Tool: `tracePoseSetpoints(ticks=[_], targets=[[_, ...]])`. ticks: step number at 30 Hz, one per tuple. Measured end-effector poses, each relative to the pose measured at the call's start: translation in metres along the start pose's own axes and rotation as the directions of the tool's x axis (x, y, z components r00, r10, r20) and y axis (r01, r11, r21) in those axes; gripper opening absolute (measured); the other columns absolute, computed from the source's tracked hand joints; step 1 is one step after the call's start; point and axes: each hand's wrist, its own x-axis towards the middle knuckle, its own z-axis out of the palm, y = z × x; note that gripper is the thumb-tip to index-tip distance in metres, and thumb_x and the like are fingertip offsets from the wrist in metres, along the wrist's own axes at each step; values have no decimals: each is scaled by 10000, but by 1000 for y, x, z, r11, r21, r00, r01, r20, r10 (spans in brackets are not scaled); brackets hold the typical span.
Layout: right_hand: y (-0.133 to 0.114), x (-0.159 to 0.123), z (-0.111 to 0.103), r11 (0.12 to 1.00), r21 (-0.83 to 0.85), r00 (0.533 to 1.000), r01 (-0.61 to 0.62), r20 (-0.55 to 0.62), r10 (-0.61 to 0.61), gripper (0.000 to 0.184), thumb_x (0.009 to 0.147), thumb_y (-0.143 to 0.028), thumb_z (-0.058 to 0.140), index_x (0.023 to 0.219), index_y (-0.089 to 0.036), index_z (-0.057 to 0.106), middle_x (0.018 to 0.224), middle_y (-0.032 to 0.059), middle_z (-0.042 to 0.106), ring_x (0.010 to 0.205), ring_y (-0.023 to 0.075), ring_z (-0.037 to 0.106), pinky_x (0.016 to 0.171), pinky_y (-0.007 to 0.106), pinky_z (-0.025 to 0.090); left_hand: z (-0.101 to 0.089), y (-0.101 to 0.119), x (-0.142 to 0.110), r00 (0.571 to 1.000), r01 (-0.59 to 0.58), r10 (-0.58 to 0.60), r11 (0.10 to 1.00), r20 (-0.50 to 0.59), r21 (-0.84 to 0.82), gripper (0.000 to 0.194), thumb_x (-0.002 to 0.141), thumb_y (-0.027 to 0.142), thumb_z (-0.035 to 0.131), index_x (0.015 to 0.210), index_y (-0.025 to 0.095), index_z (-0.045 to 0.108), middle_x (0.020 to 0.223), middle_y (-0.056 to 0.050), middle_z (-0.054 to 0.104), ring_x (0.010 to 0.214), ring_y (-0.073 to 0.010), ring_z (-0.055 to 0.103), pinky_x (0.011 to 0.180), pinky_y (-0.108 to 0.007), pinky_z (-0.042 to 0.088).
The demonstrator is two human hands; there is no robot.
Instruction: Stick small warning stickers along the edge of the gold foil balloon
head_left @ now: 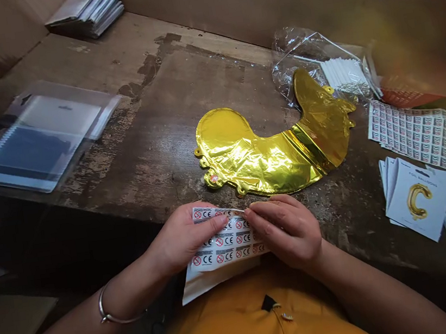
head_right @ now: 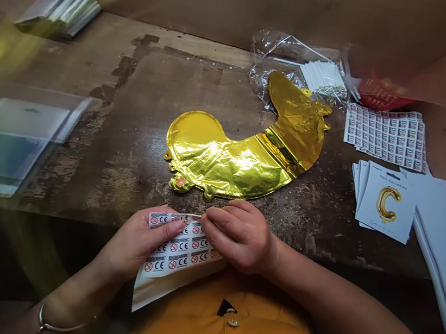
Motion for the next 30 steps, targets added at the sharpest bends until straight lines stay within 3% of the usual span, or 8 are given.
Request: tracePoseSetpoints(ticks=[7, 11, 16, 21, 25, 30], targets=[[8, 3, 6, 999, 41, 1000, -3, -28, 4, 184, 866, -84, 559, 1030, -128, 629, 983, 104, 695, 824, 162, 614, 716, 328, 518, 1, 1, -3, 1000, -19, 21, 993, 18, -115, 317, 723, 395, 775, 739, 129, 603, 618, 28, 644, 527, -72, 572, 495, -168, 472], [4, 9, 4, 998, -11, 997, 54, -47, -55, 139, 843, -79, 582, 938, -153, 652, 962, 90, 688, 919, 192, 591, 783, 355, 524, 0, -4, -1, 999, 24, -17, 978, 32, -206, 294, 724, 373, 781, 756, 129, 621, 656, 1, 679, 569, -102, 619, 551, -207, 509], [3, 11, -3, 986, -87, 989, 145, -29, -148, 192, 878, -109, 520, 894, -189, 694, 894, 45, 678, 858, 173, 558, 759, 323, 484, 1, -6, -2, 995, 74, -56, 963, 79, -258, 301, 733, 377, 770, 814, 111, 656, 724, -48, 709, 636, -144, 662, 628, -257, 536], [11, 15, -3, 986, -105, 990, 129, -36, -133, 138, 855, -108, 576, 917, -177, 678, 861, 30, 697, 796, 169, 547, 721, 338, 453, 7, -1, -9, 999, -23, 14, 977, -43, -210, 316, 699, 391, 797, 761, 135, 623, 639, 5, 675, 565, -104, 614, 541, -199, 499], [12, 21, -6, 983, -98, 988, 156, -6, -157, 124, 866, -114, 560, 924, -133, 669, 832, 41, 709, 735, 165, 539, 668, 339, 432, 8, -1, -9, 996, -73, 62, 981, -66, -178, 319, 696, 390, 801, 737, 130, 621, 607, 22, 649, 535, -78, 581, 502, -162, 467], [10, 25, -11, 968, 14, 966, 251, 63, -252, 208, 909, -104, 449, 921, -91, 656, 797, 69, 703, 691, 164, 555, 618, 331, 460, 4, -8, -4, 999, 24, -9, 948, 49, -318, 321, 693, 381, 802, 768, 120, 631, 680, -24, 690, 598, -123, 637, 594, -237, 532]])
